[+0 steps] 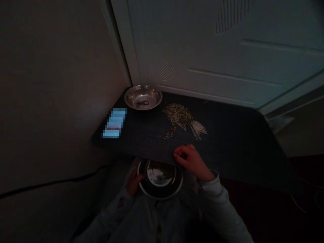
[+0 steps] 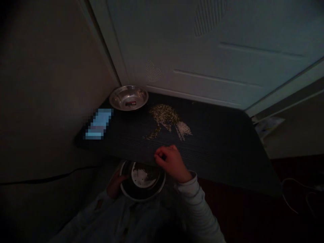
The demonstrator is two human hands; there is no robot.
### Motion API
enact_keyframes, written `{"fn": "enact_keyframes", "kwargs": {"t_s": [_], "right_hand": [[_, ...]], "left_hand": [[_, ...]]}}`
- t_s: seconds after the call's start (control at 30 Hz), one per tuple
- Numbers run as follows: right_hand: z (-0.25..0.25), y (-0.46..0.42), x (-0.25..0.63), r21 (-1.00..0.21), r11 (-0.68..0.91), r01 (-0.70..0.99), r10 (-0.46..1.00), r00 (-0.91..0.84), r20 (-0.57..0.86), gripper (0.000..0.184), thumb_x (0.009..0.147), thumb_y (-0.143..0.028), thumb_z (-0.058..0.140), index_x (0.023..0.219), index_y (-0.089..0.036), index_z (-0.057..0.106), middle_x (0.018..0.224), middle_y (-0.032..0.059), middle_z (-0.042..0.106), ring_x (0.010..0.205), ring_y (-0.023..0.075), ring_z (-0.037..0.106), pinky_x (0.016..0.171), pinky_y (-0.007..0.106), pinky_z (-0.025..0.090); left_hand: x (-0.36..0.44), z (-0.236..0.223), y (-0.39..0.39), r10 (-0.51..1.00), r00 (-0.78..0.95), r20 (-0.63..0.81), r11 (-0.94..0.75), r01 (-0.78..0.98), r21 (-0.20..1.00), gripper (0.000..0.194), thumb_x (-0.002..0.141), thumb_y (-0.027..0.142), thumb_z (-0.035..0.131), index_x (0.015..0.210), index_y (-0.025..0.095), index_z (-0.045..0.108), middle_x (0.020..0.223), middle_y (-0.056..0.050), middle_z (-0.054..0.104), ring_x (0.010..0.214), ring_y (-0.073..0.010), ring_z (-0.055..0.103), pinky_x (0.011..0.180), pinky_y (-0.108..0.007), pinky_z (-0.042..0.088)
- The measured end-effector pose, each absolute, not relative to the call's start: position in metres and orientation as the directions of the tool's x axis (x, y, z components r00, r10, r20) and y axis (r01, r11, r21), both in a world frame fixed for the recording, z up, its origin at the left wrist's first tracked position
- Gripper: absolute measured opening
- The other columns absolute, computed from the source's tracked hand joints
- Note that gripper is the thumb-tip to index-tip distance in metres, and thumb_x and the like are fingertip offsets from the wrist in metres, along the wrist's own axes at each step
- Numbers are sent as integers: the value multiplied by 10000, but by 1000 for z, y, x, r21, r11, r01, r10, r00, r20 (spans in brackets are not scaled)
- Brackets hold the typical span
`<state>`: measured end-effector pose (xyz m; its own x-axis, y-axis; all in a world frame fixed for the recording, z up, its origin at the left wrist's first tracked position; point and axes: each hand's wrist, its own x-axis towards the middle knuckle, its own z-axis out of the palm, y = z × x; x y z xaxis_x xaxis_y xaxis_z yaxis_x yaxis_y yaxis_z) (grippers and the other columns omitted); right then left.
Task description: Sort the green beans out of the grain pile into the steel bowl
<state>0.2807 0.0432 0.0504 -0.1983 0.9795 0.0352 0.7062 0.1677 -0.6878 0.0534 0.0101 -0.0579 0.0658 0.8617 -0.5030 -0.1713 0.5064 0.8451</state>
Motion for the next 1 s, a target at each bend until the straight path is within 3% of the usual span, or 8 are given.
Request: {"fn": "enact_keyframes", "kwargs": {"t_s": [0.2, 0.4, 0.53, 0.7, 0.8, 1.0], "right_hand": [[47, 41, 279, -681, 142, 718, 987, -154, 43, 130, 697, -300, 471, 717, -198, 550, 604, -24, 541, 610, 106, 449, 648, 260, 291], [46, 41, 280, -675, 176, 717, 979, -198, 45, 176, 710, -335, 454, 751, -204, 565, 625, -19, 556, 604, 109, 458, 646, 258, 297], [43, 41, 282, -698, 193, 690, 976, -209, 63, 197, 716, -346, 447, 782, -206, 568, 621, -17, 569, 602, 111, 473, 643, 253, 310], [40, 41, 282, -783, 182, 595, 974, -218, 61, 200, 714, -347, 444, 772, -191, 556, 599, -11, 569, 574, 107, 489, 594, 232, 339], [39, 41, 281, -873, 138, 467, 987, -140, 81, 208, 704, -356, 447, 774, -178, 530, 610, -4, 555, 584, 109, 496, 571, 225, 355], [35, 44, 285, -970, 73, 234, 983, 150, 110, 231, 687, -388, 442, 774, -176, 476, 599, -8, 522, 531, 101, 464, 512, 224, 357]], "left_hand": [[59, -53, 10, 894, 122, -432, 448, -269, 852, 543, 526, 160, 575, 1063, 159, 493, 998, -55, 593, 997, -265, 467, 848, -365, 343], [62, -52, 9, 853, 151, -500, 516, -398, 759, 492, 501, 155, 573, 991, 159, 533, 869, -58, 639, 843, -270, 557, 785, -392, 381], [64, -48, 8, 860, 170, -482, 506, -412, 758, 438, 498, 157, 558, 936, 165, 557, 809, -60, 649, 784, -268, 575, 747, -398, 397], [67, -39, 6, 881, 184, -437, 473, -395, 787, 447, 500, 173, 550, 946, 182, 557, 918, -65, 624, 876, -273, 542, 747, -381, 404], [67, -35, 3, 907, 189, -377, 421, -430, 798, 499, 483, 180, 567, 982, 178, 543, 963, -81, 605, 898, -277, 530, 745, -375, 405], [64, -32, -1, 927, 197, -318, 370, -349, 861, 414, 493, 241, 592, 904, 188, 588, 804, -77, 647, 849, -286, 550, 716, -387, 411]]}}
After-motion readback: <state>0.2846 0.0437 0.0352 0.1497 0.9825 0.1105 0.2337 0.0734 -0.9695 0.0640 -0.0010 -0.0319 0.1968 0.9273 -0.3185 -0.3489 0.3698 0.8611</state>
